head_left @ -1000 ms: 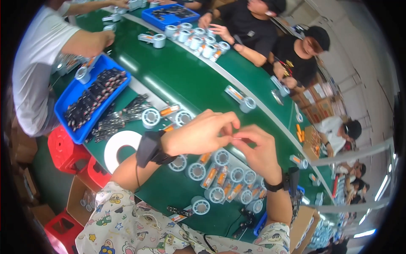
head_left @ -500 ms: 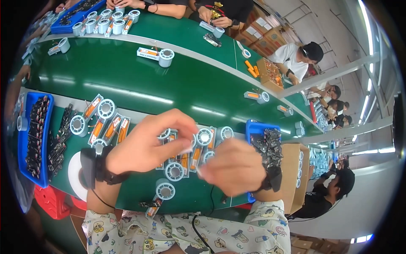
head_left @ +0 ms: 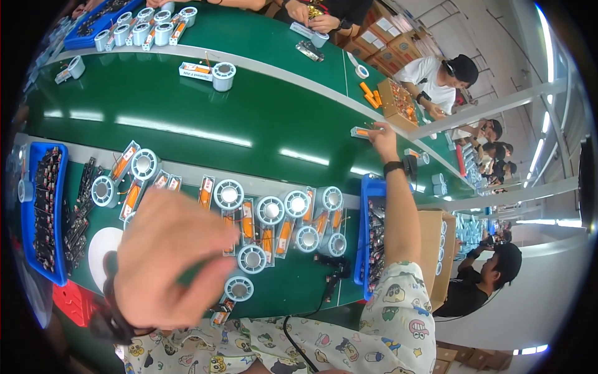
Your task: The person peels a piece of tape from a roll, sticks it onto a battery, and presses it down. They then pick up a circuit board, align it with the battery, and press the two components together before placing the assembly onto a fan housing.
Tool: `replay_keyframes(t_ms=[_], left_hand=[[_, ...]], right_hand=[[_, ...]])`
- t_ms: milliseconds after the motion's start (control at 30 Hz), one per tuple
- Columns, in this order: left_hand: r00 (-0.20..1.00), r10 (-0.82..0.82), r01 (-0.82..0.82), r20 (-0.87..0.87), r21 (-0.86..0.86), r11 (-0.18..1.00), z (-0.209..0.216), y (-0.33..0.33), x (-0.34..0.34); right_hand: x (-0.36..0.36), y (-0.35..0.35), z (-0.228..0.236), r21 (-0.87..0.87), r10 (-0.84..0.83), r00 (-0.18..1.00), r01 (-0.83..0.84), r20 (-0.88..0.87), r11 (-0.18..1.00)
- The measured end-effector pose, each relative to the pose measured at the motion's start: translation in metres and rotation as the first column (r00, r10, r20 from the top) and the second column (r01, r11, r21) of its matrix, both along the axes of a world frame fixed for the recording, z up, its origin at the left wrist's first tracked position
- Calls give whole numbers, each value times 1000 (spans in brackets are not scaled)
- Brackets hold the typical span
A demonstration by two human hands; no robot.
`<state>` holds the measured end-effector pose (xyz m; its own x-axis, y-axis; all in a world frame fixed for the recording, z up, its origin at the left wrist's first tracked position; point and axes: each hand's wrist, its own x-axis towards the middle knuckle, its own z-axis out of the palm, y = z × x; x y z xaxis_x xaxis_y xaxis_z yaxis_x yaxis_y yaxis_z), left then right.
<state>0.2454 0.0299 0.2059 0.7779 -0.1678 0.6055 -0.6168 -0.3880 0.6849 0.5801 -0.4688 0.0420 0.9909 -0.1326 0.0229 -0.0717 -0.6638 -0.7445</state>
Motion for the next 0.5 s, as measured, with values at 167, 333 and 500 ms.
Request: replay_keyframes(t_ms=[167, 333, 500], left_hand=[[979, 67, -97, 191, 148, 984, 11, 0, -29], [973, 107, -137, 203, 140, 981, -5, 2, -29], [983, 102, -126, 154, 155, 980, -7, -14, -24]], right_hand=[[20, 19, -23, 74, -27, 996, 33, -82, 997], [15, 43, -8, 60, -45, 990, 53, -134, 997], [16, 42, -9, 8, 12, 988, -11, -155, 1000]])
